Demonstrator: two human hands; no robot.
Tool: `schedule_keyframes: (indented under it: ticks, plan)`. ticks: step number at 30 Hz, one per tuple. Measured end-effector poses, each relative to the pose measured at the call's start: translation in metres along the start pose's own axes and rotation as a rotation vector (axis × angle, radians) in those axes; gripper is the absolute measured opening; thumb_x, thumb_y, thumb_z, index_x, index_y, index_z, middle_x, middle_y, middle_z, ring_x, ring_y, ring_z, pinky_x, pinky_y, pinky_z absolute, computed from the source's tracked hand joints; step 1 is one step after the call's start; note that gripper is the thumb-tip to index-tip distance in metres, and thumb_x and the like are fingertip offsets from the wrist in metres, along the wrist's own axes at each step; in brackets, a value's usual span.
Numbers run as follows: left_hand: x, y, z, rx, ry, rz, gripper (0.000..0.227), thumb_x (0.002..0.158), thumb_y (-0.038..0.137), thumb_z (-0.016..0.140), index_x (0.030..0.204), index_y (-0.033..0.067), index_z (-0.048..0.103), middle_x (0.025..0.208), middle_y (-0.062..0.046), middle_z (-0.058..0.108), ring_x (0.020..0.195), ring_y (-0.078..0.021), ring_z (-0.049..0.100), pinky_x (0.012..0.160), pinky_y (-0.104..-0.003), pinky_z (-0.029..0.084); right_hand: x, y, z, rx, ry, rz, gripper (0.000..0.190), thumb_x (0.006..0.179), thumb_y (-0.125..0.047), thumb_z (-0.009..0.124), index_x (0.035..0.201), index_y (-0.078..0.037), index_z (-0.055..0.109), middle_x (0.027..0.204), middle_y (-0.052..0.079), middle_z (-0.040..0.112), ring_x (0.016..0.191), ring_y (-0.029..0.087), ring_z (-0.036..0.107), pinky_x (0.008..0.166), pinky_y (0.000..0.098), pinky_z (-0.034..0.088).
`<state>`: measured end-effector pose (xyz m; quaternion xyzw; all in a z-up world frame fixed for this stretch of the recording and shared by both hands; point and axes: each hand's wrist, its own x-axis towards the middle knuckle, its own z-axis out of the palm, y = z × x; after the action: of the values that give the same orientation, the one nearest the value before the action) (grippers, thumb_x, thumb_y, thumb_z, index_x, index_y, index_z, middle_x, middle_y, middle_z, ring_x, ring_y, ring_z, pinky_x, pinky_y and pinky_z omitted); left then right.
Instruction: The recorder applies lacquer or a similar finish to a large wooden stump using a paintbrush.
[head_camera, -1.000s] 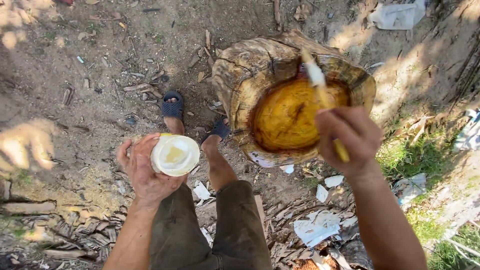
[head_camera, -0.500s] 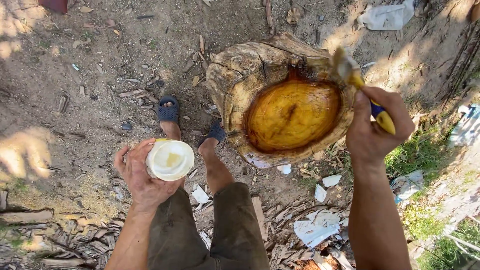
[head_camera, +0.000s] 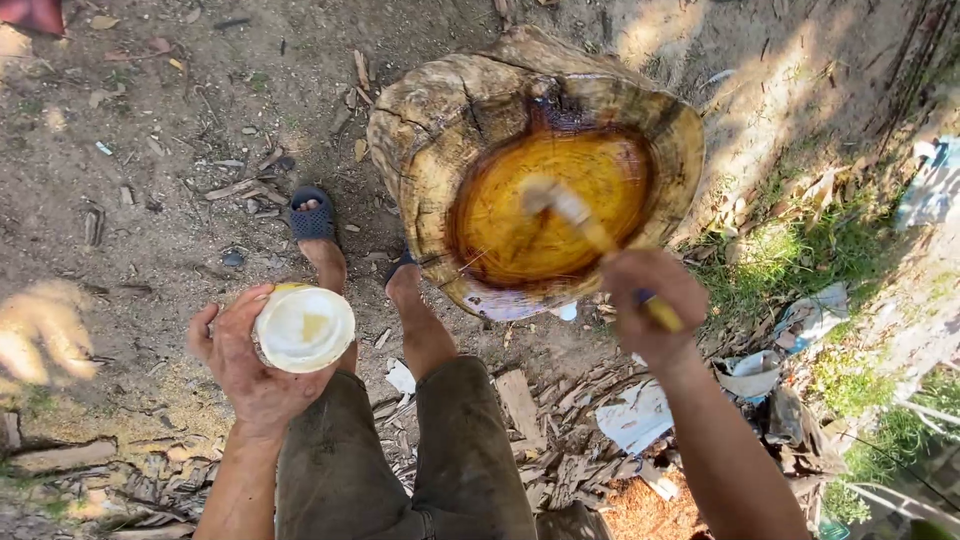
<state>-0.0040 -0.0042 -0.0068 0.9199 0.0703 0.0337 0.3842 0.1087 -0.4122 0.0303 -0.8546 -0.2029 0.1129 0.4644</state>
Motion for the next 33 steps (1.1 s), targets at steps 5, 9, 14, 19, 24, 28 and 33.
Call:
schedule_keyframes:
  ticks: [5, 9, 14, 19, 24, 28, 33]
  plan:
    - [0.002, 0.004, 0.006, 0.009, -0.02, 0.036, 0.075, 0.075, 0.037, 0.088, 0.131, 0.0056, 0.049, 0.123, -0.013, 0.067, 0.122, -0.0267, 0.064, 0.123, -0.048, 0.028, 0.01, 0.012, -0.004, -0.332, 0.326, -0.19, 0.007, 0.099, 0.0, 0.069, 0.104, -0.004, 0.069, 0.092, 0.013, 0.072, 0.074, 0.017, 0.068, 0.054, 0.0297, 0.053]
    - [0.009, 0.016, 0.007, 0.013, -0.046, 0.023, 0.074, 0.076, 0.034, 0.093, 0.13, 0.0064, 0.05, 0.121, -0.011, 0.068, 0.12, -0.0248, 0.065, 0.121, -0.047, 0.029, -0.025, -0.031, 0.041, -0.454, -0.011, -0.302, 0.016, 0.087, -0.007, 0.067, 0.099, -0.01, 0.076, 0.078, 0.005, 0.067, 0.059, 0.012, 0.059, 0.046, 0.0257, 0.047]
    - [0.012, 0.02, 0.004, -0.019, -0.071, 0.033, 0.081, 0.068, 0.037, 0.094, 0.129, 0.0058, 0.051, 0.119, -0.011, 0.067, 0.121, -0.0261, 0.063, 0.121, -0.047, 0.028, -0.041, -0.041, 0.028, -0.039, -0.063, -0.246, 0.009, 0.1, -0.011, 0.065, 0.105, -0.01, 0.072, 0.091, 0.009, 0.07, 0.067, 0.011, 0.063, 0.046, 0.0232, 0.046]
    - [0.012, 0.025, 0.008, -0.02, -0.071, 0.054, 0.08, 0.074, 0.037, 0.095, 0.131, 0.0051, 0.05, 0.12, -0.011, 0.068, 0.12, -0.0256, 0.065, 0.122, -0.047, 0.028, 0.002, 0.01, -0.005, -0.464, 0.171, -0.264, 0.004, 0.098, -0.006, 0.072, 0.101, -0.009, 0.074, 0.084, 0.01, 0.068, 0.062, 0.013, 0.056, 0.044, 0.0266, 0.038]
    - [0.012, 0.019, 0.01, -0.003, -0.033, 0.071, 0.077, 0.078, 0.035, 0.096, 0.132, 0.0061, 0.05, 0.122, -0.011, 0.068, 0.121, -0.0254, 0.066, 0.12, -0.044, 0.028, -0.01, -0.032, 0.027, -0.41, -0.192, -0.382, 0.011, 0.096, -0.009, 0.069, 0.104, -0.008, 0.076, 0.086, 0.005, 0.068, 0.067, 0.013, 0.06, 0.049, 0.0246, 0.044]
    - [0.011, 0.01, 0.007, -0.015, -0.008, 0.064, 0.078, 0.074, 0.036, 0.094, 0.131, 0.0059, 0.05, 0.122, -0.014, 0.068, 0.118, -0.0275, 0.065, 0.122, -0.047, 0.028, 0.012, -0.032, 0.008, -0.375, -0.216, -0.41, 0.012, 0.096, -0.01, 0.069, 0.104, -0.009, 0.077, 0.089, 0.004, 0.069, 0.064, 0.01, 0.058, 0.047, 0.0241, 0.045]
    - [0.008, 0.008, 0.0, -0.004, 0.02, 0.063, 0.078, 0.075, 0.037, 0.094, 0.131, 0.0054, 0.05, 0.122, -0.014, 0.067, 0.117, -0.0281, 0.065, 0.122, -0.047, 0.028, 0.046, -0.022, 0.016, -0.573, -0.046, -0.342, 0.008, 0.101, -0.008, 0.068, 0.105, -0.011, 0.074, 0.092, 0.006, 0.067, 0.065, 0.014, 0.059, 0.047, 0.0308, 0.044]
